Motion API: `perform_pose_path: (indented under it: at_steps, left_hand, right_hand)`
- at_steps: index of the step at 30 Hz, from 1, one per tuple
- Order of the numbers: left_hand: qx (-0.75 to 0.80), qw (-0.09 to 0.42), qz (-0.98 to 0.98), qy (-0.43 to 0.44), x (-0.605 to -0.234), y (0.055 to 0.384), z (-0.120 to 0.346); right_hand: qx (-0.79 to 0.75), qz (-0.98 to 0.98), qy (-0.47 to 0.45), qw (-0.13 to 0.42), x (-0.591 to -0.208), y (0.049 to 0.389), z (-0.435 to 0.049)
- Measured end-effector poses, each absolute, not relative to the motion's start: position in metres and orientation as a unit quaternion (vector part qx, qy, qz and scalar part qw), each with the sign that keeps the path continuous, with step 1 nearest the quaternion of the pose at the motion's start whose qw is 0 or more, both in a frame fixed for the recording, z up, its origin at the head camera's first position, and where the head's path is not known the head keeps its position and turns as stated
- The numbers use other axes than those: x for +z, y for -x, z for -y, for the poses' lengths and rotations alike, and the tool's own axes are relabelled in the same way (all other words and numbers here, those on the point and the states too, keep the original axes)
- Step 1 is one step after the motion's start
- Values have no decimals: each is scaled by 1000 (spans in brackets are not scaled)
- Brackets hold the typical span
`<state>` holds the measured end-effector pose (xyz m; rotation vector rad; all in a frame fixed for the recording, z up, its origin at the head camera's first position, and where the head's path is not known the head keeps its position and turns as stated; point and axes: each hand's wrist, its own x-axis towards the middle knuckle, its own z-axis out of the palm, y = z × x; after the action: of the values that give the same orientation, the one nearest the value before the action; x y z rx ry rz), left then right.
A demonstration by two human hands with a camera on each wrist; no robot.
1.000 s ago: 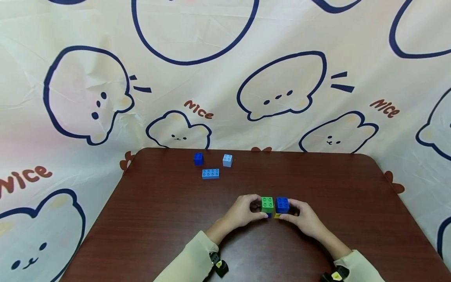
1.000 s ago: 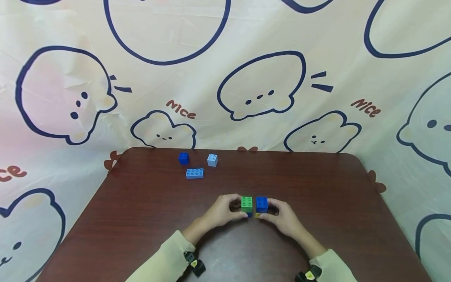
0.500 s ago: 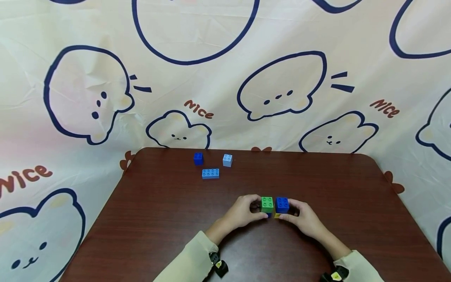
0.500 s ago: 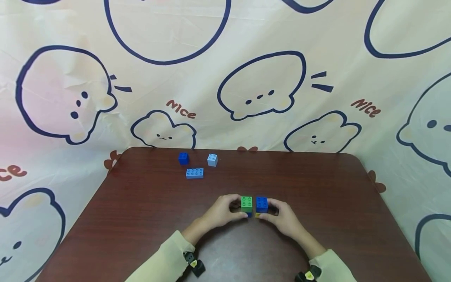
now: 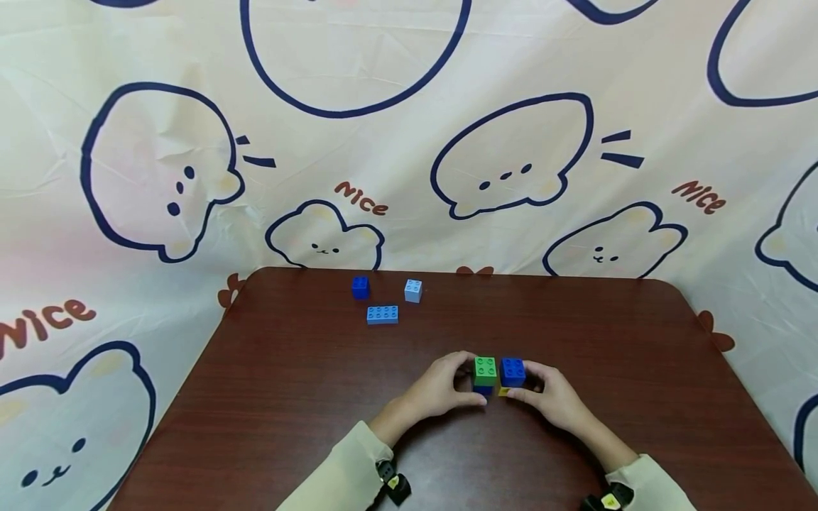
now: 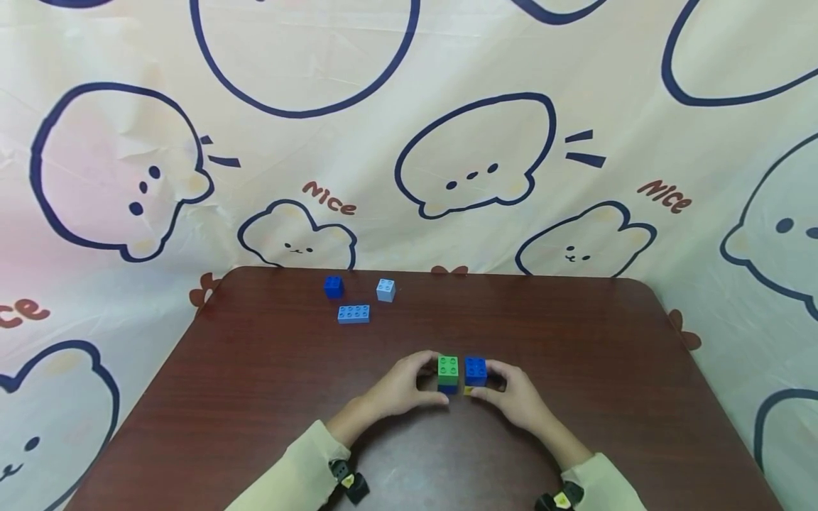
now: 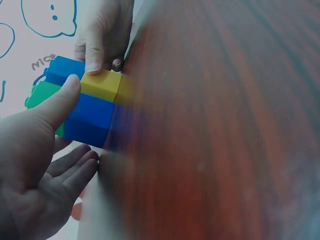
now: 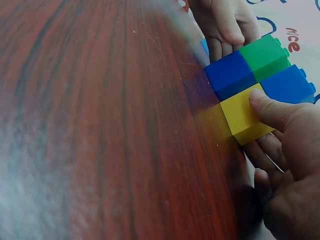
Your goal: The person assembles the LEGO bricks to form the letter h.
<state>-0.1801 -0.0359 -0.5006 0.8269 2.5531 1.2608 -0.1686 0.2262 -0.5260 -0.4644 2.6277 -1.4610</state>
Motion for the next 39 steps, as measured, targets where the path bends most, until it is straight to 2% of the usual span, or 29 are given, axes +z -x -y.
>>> perform_pose_path:
  at_steps: [11,15,19,27,34,39]
  left_hand:
    - [437,94,-849,-281,-491,179,78]
    - [444,76,-852,-267,-489,182,100]
    - [447,35,-860,-242,-487,189,124]
    - [465,-37,-871,-153,-486,215,169]
    - [459,-54,-882,-91,-490,235,191]
    - [458,-39,-885,-72,-493,245,197]
  right_hand:
    - [-479,-863,155,44,-527,169,-227]
    - [-483,-861,155,45,-526,168,-226]
    - [-487,-858,156,43,-524,167,-225]
    - [-489,-858,152,45,-523,166,-226]
    - [-486,-859,156,43,-524,167,-227]
    - [-481,-862,153,49,-526,168,-228]
